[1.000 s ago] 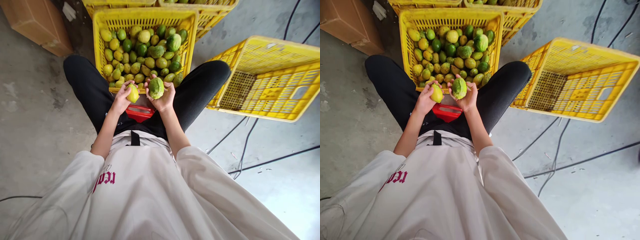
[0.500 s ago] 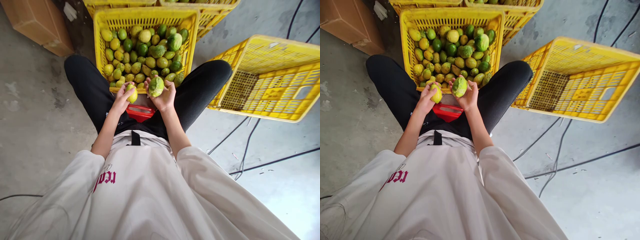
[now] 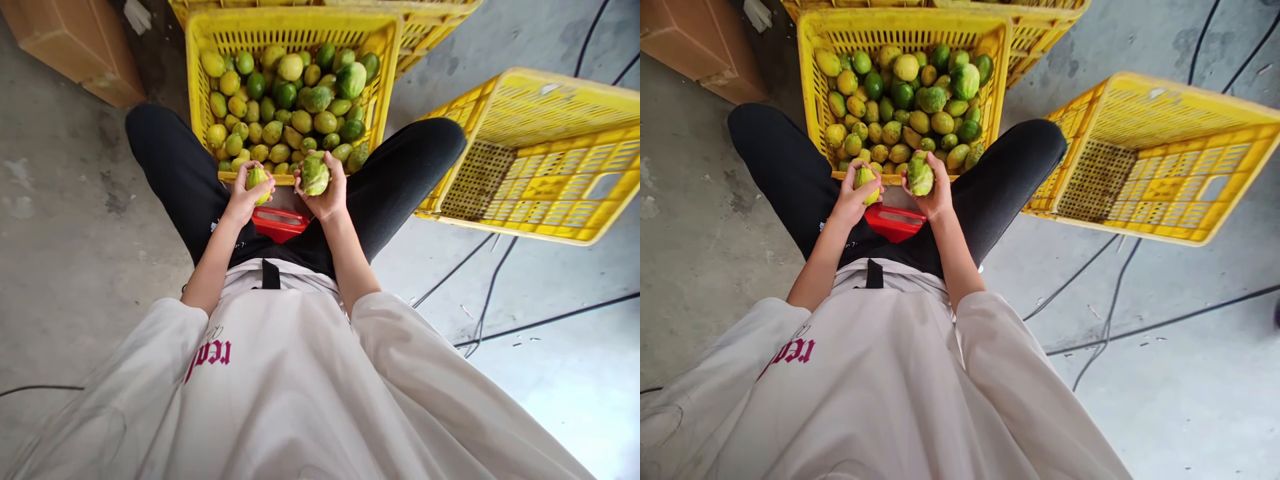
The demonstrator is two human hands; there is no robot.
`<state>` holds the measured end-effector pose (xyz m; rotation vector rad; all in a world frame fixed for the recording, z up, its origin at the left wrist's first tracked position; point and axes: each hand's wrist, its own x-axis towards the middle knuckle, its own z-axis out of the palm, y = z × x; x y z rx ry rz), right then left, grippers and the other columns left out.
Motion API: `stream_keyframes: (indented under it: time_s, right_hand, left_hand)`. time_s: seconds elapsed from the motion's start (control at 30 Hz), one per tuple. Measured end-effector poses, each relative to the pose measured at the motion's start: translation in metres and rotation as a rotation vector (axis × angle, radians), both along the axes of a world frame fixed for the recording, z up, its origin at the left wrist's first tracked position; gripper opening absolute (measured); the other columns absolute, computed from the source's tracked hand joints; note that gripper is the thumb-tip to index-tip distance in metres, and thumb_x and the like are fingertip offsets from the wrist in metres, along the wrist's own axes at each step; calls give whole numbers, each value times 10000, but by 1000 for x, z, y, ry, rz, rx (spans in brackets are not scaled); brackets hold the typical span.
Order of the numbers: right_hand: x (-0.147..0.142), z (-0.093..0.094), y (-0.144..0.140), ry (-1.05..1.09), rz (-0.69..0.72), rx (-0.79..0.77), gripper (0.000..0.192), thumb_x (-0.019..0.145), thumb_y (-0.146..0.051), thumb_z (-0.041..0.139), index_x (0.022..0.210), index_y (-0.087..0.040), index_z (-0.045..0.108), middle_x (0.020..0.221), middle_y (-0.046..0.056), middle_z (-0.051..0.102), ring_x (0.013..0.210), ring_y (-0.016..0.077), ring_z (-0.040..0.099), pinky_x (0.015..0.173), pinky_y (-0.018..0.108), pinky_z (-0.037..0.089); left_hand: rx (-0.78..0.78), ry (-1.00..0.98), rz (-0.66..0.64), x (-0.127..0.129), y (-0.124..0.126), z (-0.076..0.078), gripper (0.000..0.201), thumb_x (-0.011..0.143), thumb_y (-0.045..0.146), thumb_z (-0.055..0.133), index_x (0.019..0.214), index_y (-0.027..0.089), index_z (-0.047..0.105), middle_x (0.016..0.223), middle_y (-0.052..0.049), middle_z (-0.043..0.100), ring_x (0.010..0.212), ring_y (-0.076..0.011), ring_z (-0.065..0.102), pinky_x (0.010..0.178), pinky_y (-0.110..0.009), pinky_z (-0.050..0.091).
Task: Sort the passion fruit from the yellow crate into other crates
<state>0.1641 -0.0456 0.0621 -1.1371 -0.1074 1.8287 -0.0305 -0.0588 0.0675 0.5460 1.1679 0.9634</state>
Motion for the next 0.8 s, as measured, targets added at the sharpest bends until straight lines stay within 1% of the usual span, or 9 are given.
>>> stream_keyframes:
  time_s: [0.23,0.3,0.37,0.47,0.57,0.6,0.67,0.73,0.8]
  right_hand:
    - [-10,-18,-8,-39,116,-33,322,831,-436,876,991,-315,625,847,-50,697,816,194,723,677,320,638]
    - [-10,-18,-8,-41,116,-46,287,855,-401,863,985,-317,622,866,-58,710,787,177,704,683,314,634]
    - [-9,-16,-7,-38,91,-46,236,889,-393,835,988,-310,637,875,-55,723,773,168,688,689,310,631]
    - [-6,-10,-4,10,38,-27,222,943,-493,760,990,-298,665,887,-33,742,860,195,716,774,350,653]
    - [-4,-4,-1,47,10,2,315,939,-611,690,999,-303,670,943,-1,771,1076,273,752,858,432,670]
    - [-4,-2,-1,56,14,7,334,926,-629,679,1017,-307,671,971,7,781,1130,295,751,866,454,673]
    - [-5,-1,0,82,31,14,365,896,-638,676,1071,-317,674,1022,14,795,1179,320,751,872,483,679]
    - [-5,0,0,105,38,31,385,876,-627,695,1124,-333,670,1041,12,800,1186,325,757,879,485,682]
    - [-5,-2,-1,114,30,53,372,872,-586,730,1149,-349,658,1026,-2,796,1156,307,772,898,461,683]
  left_hand:
    - [-57,46,-36,0,-2,-7,494,772,293,923,1142,339,598,928,76,722,673,-95,684,672,-259,555]
    - [-50,47,5,1,0,-8,428,817,342,899,1121,321,598,942,57,713,684,-107,697,660,-261,559]
    - [-49,23,56,3,3,-9,291,916,414,803,1076,286,597,936,25,707,701,-131,718,616,-261,556]
    - [-79,-46,74,4,6,-6,214,1040,456,615,1104,252,630,1038,-31,738,927,-204,796,698,-293,615]
    - [-69,-90,16,5,4,1,237,1029,433,665,1191,260,666,1208,-51,755,1186,-269,773,819,-333,633]
    - [-55,-97,-8,4,3,4,253,1009,427,705,1200,264,674,1212,-52,762,1186,-268,770,798,-318,622]
    - [-3,-112,-37,3,1,8,274,965,421,774,1179,274,687,1139,-38,778,1056,-226,780,687,-261,571]
    - [61,-126,-23,2,0,11,285,918,401,831,1133,291,680,1027,1,766,869,-154,746,582,-217,495]
    - [78,-121,13,1,0,11,283,904,381,846,1097,302,655,959,36,731,762,-104,695,551,-197,467]
